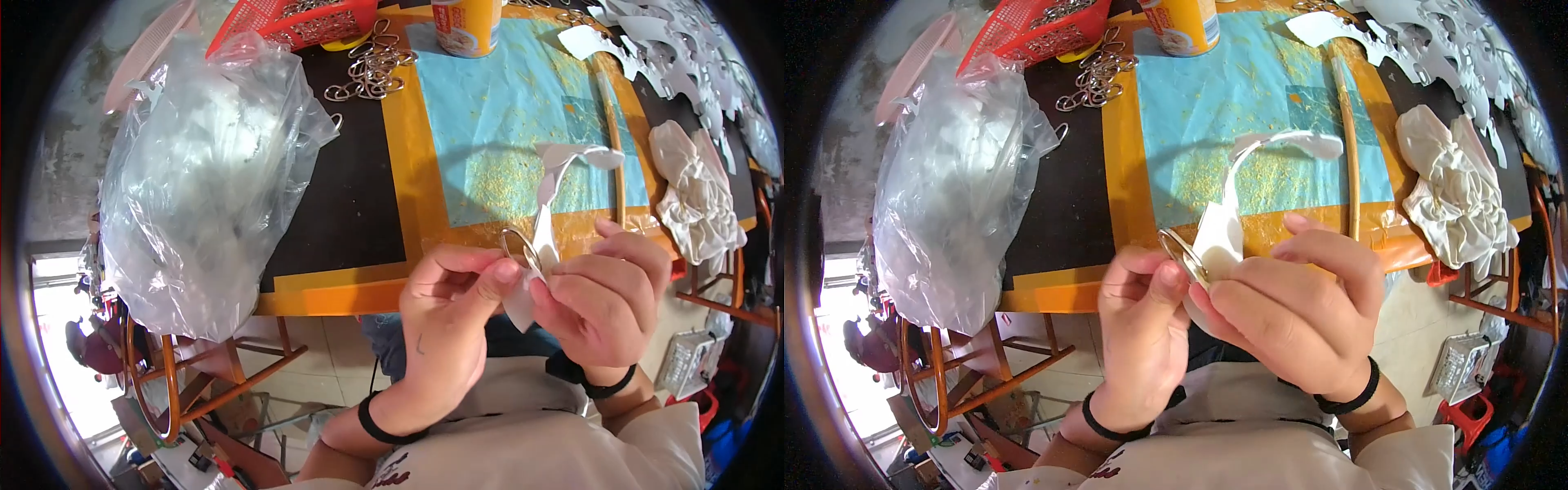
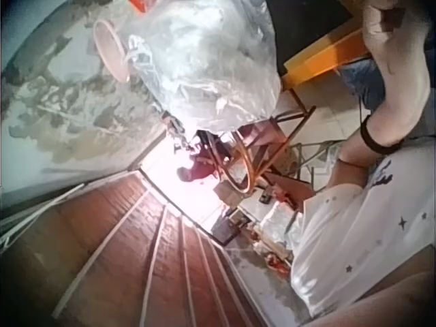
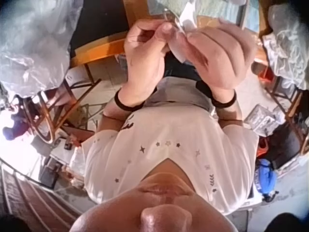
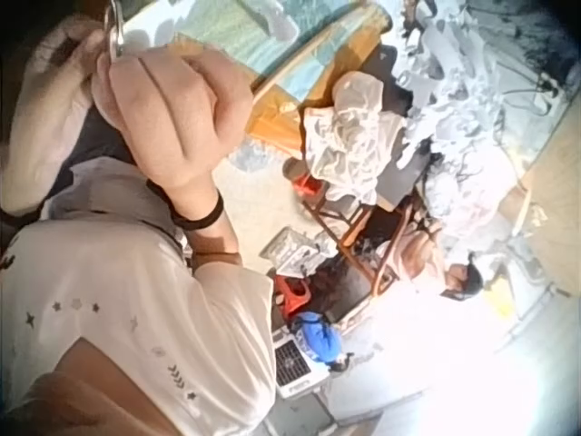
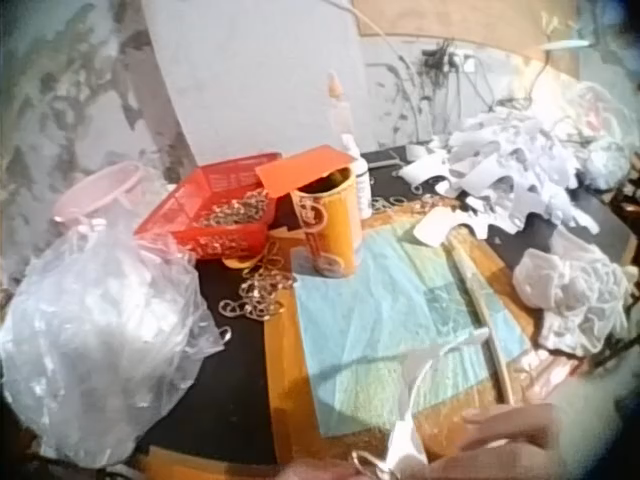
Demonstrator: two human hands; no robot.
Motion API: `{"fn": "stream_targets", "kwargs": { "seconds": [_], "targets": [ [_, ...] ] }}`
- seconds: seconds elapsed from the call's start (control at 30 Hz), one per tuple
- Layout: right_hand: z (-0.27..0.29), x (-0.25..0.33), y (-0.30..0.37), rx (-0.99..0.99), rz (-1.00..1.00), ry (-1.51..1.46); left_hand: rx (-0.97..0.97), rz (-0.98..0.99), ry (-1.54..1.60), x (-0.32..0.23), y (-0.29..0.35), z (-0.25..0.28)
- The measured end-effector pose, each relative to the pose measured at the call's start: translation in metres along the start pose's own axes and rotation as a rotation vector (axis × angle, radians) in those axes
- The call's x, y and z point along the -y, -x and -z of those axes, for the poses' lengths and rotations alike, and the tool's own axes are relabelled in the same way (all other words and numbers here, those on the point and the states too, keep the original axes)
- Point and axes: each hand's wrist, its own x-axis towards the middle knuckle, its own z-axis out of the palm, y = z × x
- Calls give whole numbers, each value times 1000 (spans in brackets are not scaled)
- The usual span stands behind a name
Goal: Applying glue and attaching components to shoe parts.
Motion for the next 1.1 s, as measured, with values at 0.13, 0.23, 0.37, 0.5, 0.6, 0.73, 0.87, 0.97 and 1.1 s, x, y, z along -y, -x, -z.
{"fn": "stream_targets", "kwargs": {
  "seconds": [0.13, 0.23, 0.37, 0.5, 0.6, 0.73, 0.87, 0.97, 1.1],
  "targets": [
    [-9, -4, -1, -35, 93, -54, -22, 28, 23, -2, -4, -6],
    [-6, 1, -6, 6, 4, -186, 6, -61, -86, -11, -4, -8],
    [1, 6, -14, 84, -288, -347, 159, 247, -215, -18, -5, 0],
    [-1, 5, -9, 21, -384, -620, 254, 11, -386, -12, -7, 9],
    [-3, 3, -3, 4, -669, -1015, 264, -161, -516, -18, -8, 6],
    [-4, 5, -2, 118, -660, -929, 186, -236, -641, -18, -7, 4],
    [-7, 3, -5, 102, -602, -727, 250, -299, -635, -15, -4, 4],
    [-10, 1, -13, 103, -654, -650, 191, -264, -554, -9, -5, 7],
    [-12, 3, -10, 17, -244, -250, 158, -243, -458, -3, -5, -1]
  ]
}}
